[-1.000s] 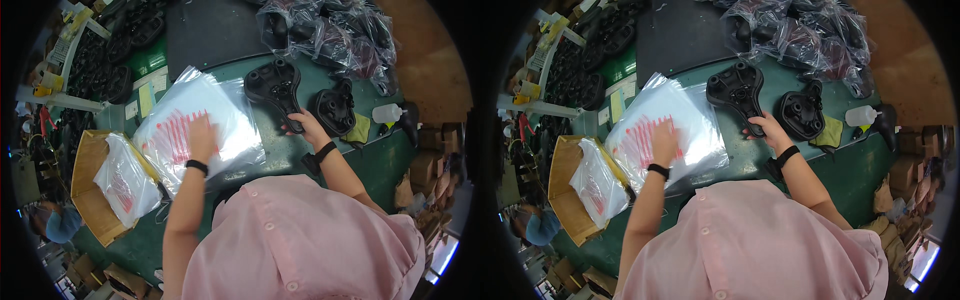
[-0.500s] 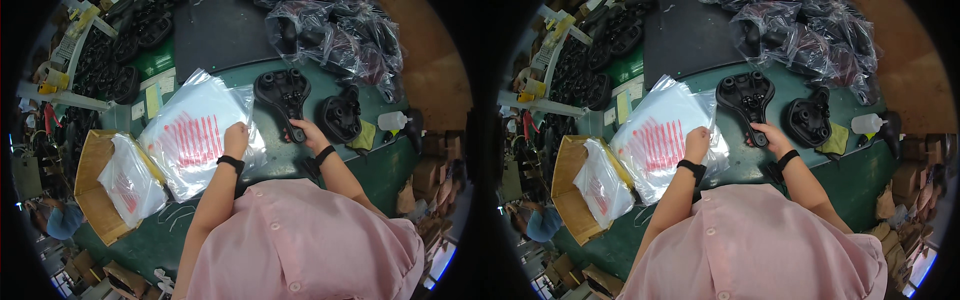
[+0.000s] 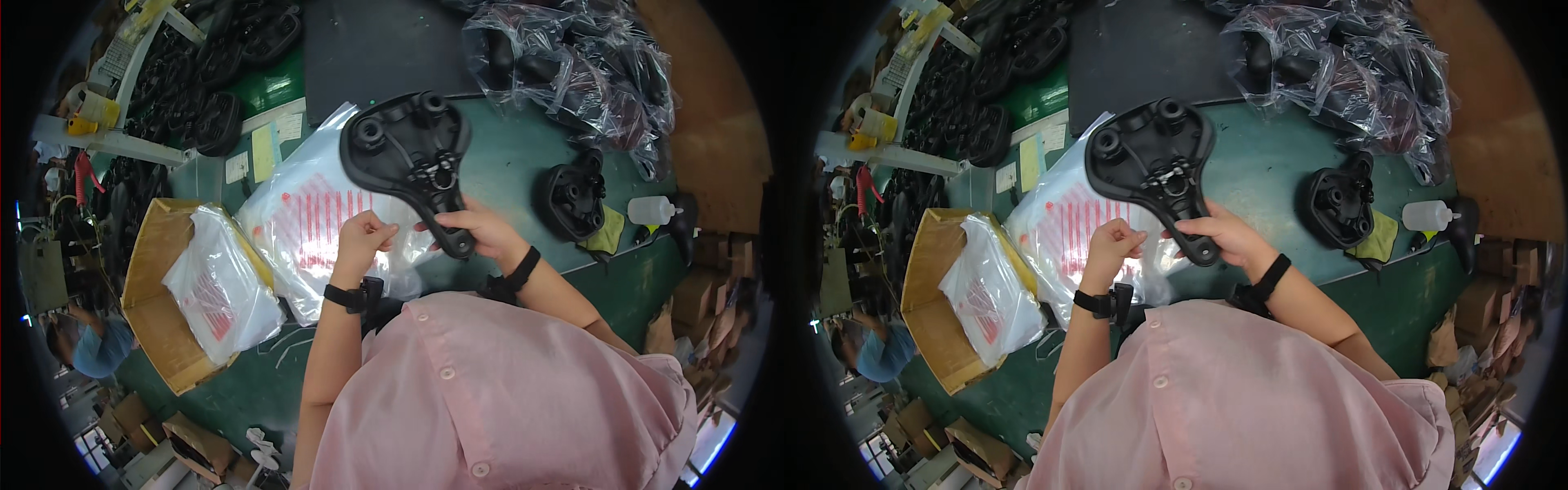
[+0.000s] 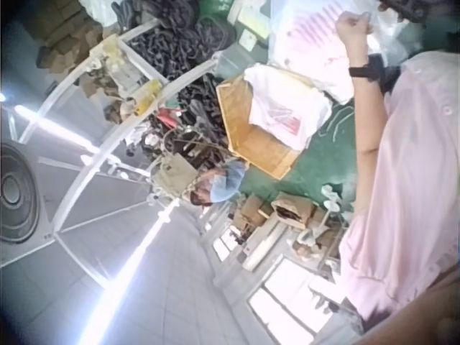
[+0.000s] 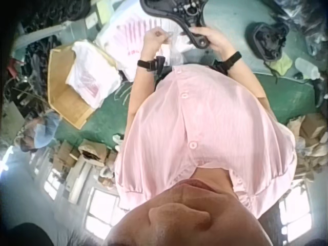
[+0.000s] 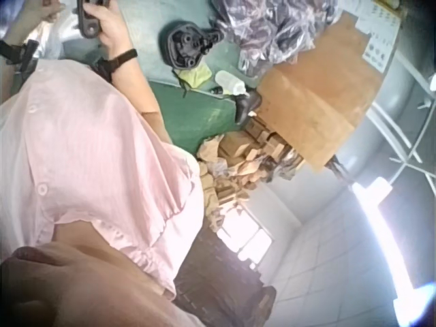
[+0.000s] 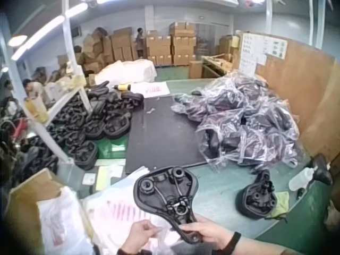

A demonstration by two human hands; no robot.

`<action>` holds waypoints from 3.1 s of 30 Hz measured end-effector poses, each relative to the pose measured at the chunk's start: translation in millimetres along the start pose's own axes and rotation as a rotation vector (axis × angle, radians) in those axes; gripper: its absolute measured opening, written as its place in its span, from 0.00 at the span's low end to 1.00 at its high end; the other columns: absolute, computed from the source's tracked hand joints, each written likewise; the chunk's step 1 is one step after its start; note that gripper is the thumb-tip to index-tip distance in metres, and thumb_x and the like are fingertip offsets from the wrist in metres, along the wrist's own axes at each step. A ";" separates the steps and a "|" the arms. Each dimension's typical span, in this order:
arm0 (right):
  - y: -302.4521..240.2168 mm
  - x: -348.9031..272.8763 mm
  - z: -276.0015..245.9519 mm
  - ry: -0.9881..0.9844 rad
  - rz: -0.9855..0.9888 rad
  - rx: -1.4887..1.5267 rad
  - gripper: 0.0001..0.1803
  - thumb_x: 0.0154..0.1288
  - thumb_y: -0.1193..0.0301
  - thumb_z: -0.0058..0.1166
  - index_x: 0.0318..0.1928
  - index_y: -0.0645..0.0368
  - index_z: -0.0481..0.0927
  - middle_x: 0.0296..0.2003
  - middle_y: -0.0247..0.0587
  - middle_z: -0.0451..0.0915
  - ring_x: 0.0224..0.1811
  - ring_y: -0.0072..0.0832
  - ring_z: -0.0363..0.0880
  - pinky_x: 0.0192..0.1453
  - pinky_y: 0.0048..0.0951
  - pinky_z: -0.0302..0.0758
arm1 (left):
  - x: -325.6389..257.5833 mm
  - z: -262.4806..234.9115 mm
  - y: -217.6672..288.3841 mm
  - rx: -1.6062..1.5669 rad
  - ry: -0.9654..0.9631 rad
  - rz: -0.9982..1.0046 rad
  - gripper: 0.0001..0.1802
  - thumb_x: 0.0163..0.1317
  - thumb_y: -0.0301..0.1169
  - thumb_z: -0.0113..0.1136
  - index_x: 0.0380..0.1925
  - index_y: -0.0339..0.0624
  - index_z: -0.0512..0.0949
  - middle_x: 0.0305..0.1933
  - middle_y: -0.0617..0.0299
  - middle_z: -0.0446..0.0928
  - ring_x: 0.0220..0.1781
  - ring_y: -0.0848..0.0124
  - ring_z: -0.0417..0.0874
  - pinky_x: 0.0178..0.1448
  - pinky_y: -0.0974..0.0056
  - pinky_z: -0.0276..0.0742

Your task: The person picks up black plastic parts from a pile on a green workbench, wipes them with a cloth, and places them into clear plastic bags. The person repeats this process for multiple parts, handling them one at a time.

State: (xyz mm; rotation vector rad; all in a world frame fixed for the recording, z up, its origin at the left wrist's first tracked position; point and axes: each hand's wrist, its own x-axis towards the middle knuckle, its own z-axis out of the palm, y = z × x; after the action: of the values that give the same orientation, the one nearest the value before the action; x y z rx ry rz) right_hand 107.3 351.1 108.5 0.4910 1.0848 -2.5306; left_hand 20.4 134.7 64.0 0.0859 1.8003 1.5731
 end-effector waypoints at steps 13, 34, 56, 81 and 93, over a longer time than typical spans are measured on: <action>65.7 55.6 -23.3 0.324 -0.055 -0.270 0.32 0.54 0.78 0.62 0.60 0.66 0.66 0.47 0.41 0.78 0.45 0.26 0.77 0.53 0.26 0.72 | -45.7 -87.4 -18.3 -0.754 0.288 0.046 0.03 0.62 0.24 0.57 0.34 0.44 0.74 0.35 0.64 0.77 0.39 0.72 0.79 0.46 0.66 0.79; 24.0 36.7 14.8 0.097 -0.319 -1.551 0.26 0.49 0.75 0.62 0.52 0.54 0.74 0.44 0.45 0.79 0.45 0.40 0.79 0.47 0.37 0.75 | -68.3 -36.3 56.6 0.066 0.503 0.394 0.10 0.63 0.29 0.60 0.41 0.41 0.84 0.14 0.71 0.69 0.12 0.81 0.64 0.17 0.72 0.58; -230.9 120.4 -94.2 0.603 -1.015 -0.278 0.17 0.67 0.67 0.50 0.51 0.65 0.74 0.49 0.51 0.77 0.55 0.36 0.75 0.62 0.37 0.70 | -15.3 -48.1 -59.3 0.140 0.205 0.282 0.18 0.66 0.31 0.55 0.54 0.39 0.75 0.44 0.58 0.81 0.46 0.69 0.79 0.50 0.67 0.74; -130.1 318.0 109.8 -0.131 -0.459 -0.955 0.27 0.54 0.74 0.55 0.57 0.67 0.72 0.43 0.42 0.80 0.46 0.23 0.77 0.53 0.25 0.72 | -6.3 -86.7 -95.4 -0.391 0.293 -0.108 0.09 0.67 0.25 0.51 0.44 0.38 0.77 0.32 0.63 0.79 0.30 0.75 0.81 0.35 0.71 0.78; -171.9 180.3 -5.3 -0.482 -0.383 -2.115 0.27 0.46 0.78 0.57 0.52 0.58 0.78 0.49 0.48 0.79 0.52 0.45 0.75 0.60 0.39 0.69 | 0.8 -40.1 -41.9 0.683 0.394 0.491 0.20 0.52 0.28 0.64 0.47 0.37 0.75 0.43 0.50 0.77 0.46 0.54 0.75 0.53 0.54 0.71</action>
State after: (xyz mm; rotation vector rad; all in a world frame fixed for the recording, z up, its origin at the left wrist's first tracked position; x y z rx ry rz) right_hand -126.0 435.3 132.7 -0.8618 2.6528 -0.3887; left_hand 14.5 91.2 26.0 0.6132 2.7281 1.2567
